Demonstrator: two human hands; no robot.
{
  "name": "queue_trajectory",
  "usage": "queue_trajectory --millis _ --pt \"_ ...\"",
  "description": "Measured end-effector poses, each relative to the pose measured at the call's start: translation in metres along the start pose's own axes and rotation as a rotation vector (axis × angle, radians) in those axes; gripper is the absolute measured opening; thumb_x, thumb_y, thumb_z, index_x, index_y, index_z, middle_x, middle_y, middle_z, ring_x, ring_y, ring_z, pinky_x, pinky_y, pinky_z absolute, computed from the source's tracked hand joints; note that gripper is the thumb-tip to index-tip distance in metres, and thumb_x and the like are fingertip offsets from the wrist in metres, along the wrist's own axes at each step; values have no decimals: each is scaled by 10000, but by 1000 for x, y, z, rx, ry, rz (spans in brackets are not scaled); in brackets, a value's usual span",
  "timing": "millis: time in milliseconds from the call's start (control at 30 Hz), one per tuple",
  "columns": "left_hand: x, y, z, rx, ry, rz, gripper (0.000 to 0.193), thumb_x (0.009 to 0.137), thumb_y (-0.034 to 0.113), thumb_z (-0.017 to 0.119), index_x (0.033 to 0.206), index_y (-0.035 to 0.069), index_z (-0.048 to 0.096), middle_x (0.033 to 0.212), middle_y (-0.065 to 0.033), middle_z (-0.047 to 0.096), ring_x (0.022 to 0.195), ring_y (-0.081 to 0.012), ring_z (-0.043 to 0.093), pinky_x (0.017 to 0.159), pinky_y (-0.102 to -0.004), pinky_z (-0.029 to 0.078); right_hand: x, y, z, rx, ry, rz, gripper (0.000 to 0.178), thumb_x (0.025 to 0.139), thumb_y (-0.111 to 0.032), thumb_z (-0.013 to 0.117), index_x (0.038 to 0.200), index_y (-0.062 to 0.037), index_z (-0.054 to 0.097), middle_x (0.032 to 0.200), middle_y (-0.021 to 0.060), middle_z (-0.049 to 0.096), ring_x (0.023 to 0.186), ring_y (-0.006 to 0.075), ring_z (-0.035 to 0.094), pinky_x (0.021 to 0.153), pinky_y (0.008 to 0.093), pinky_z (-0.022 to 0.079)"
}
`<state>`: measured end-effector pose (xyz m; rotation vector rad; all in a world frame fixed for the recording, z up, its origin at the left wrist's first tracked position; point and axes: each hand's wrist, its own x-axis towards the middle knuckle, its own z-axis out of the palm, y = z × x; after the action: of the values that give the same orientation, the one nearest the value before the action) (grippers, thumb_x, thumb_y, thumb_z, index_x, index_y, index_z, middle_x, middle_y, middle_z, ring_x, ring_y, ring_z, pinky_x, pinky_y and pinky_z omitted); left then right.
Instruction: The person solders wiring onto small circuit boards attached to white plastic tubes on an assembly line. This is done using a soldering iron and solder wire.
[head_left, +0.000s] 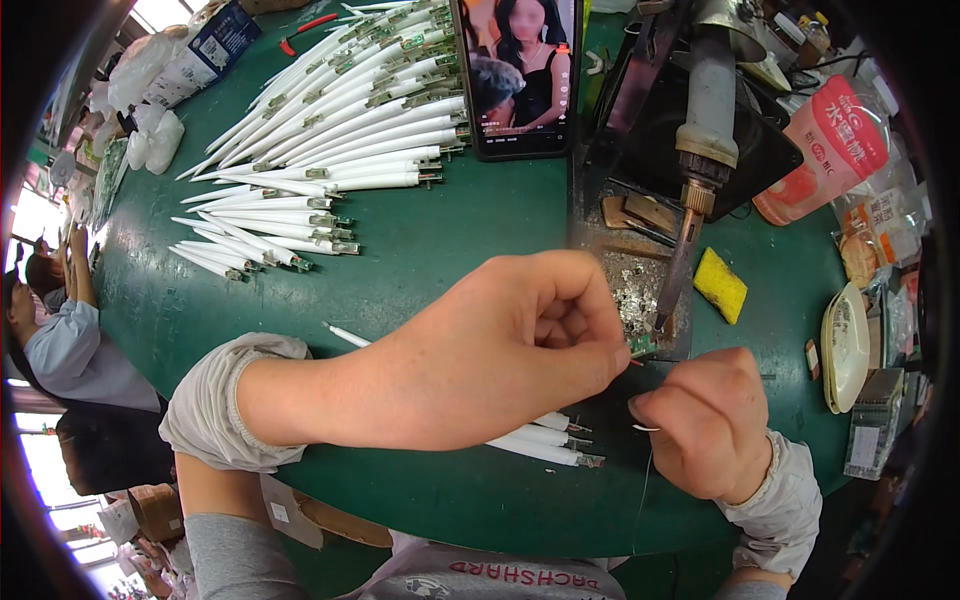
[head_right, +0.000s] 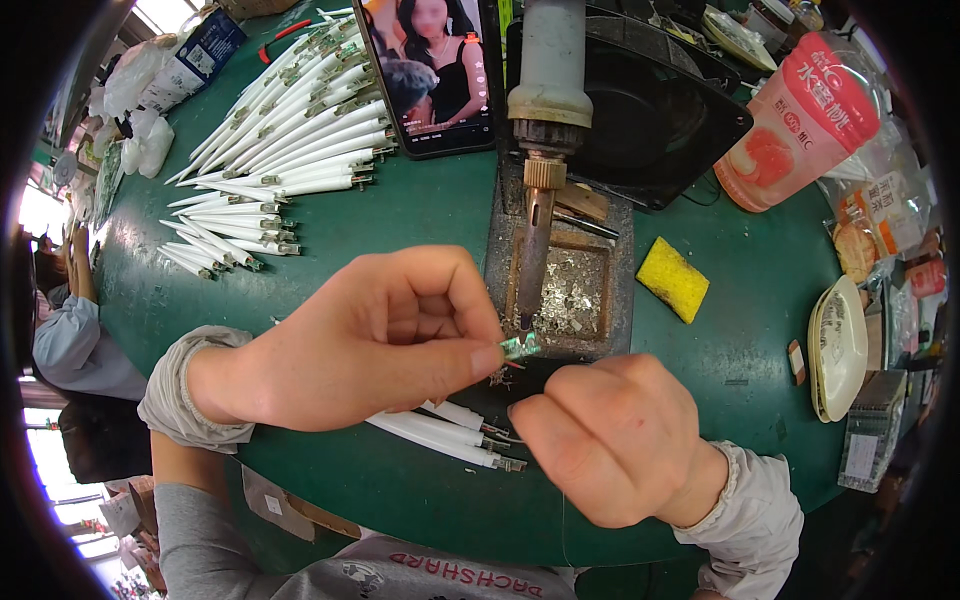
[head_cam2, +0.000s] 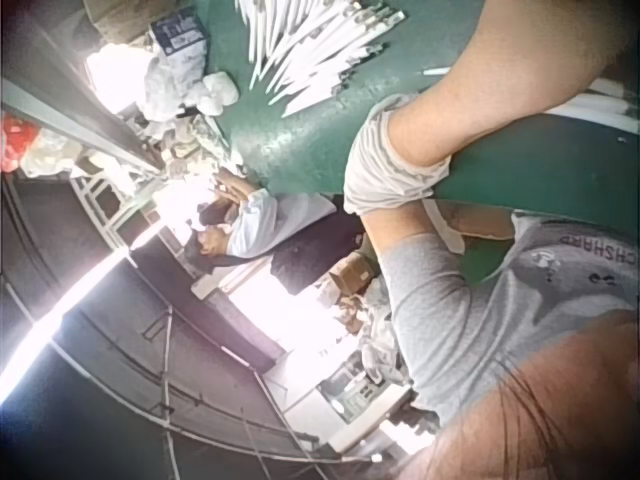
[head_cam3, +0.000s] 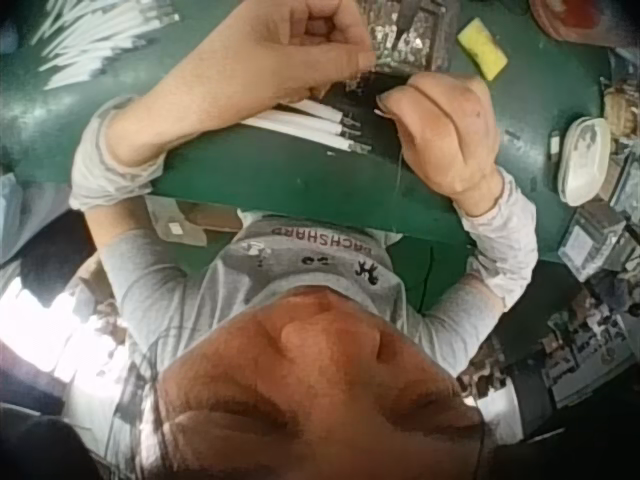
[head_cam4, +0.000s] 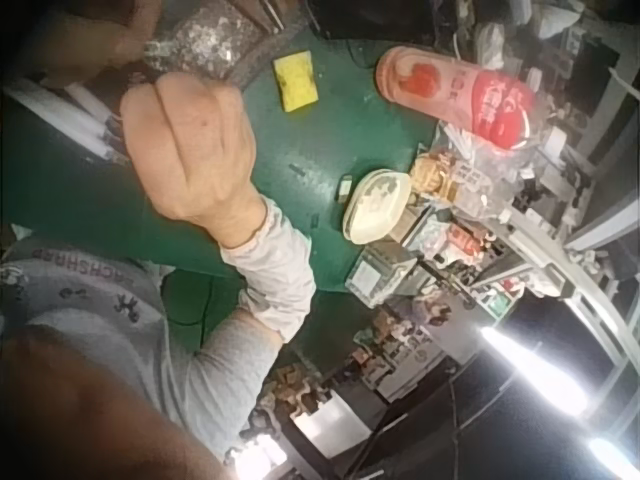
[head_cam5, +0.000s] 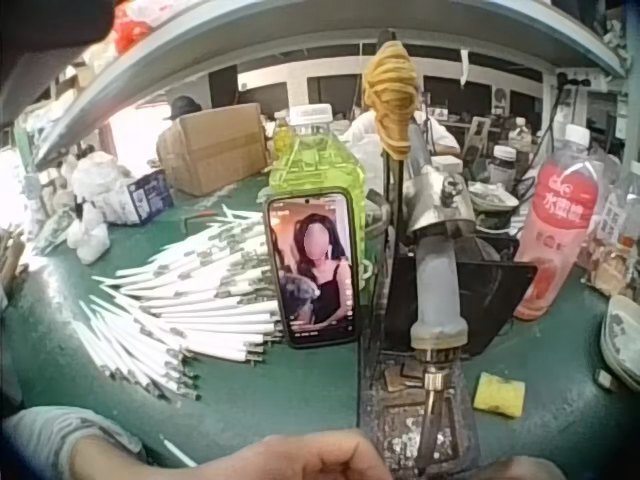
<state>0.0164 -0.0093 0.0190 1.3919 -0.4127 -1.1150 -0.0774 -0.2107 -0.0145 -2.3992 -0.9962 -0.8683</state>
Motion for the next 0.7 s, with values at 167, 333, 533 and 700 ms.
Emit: queue_trajectory --millis 167,333,533,700 --pt "3 -10 1 84 -21 37 81 908 45 593 951 18 530 848 3 587 730 -25 518 607 -178 423 -1 3 4 25 65 112 366 525 -89 662 884 -14 657 841 95 554 642 216 515 517 296 432" --pt "3 -4 -1 36 -87 -40 112 919 73 589 984 3 531 834 -11 580 633 -45 507 526 -195 412 0 6 2 -8 36 0 371 516 -91 663 879 -15 656 851 86 548 650 203 510 507 275 428" --pt "5 -5 -3 -47 -141 -130 110 927 64 569 1005 -6 534 828 -30 575 592 -65 511 511 -203 415 0 7 3 -126 44 -57 348 519 -102 650 856 -19 645 851 74 540 651 190 503 494 257 429" --pt "2 -10 3 267 -26 74 132 876 45 628 978 -4 563 847 -29 568 680 -84 539 563 -220 439 -1 4 3 -101 40 -67 336 543 -127 649 860 -17 627 848 79 546 658 197 514 513 270 437"
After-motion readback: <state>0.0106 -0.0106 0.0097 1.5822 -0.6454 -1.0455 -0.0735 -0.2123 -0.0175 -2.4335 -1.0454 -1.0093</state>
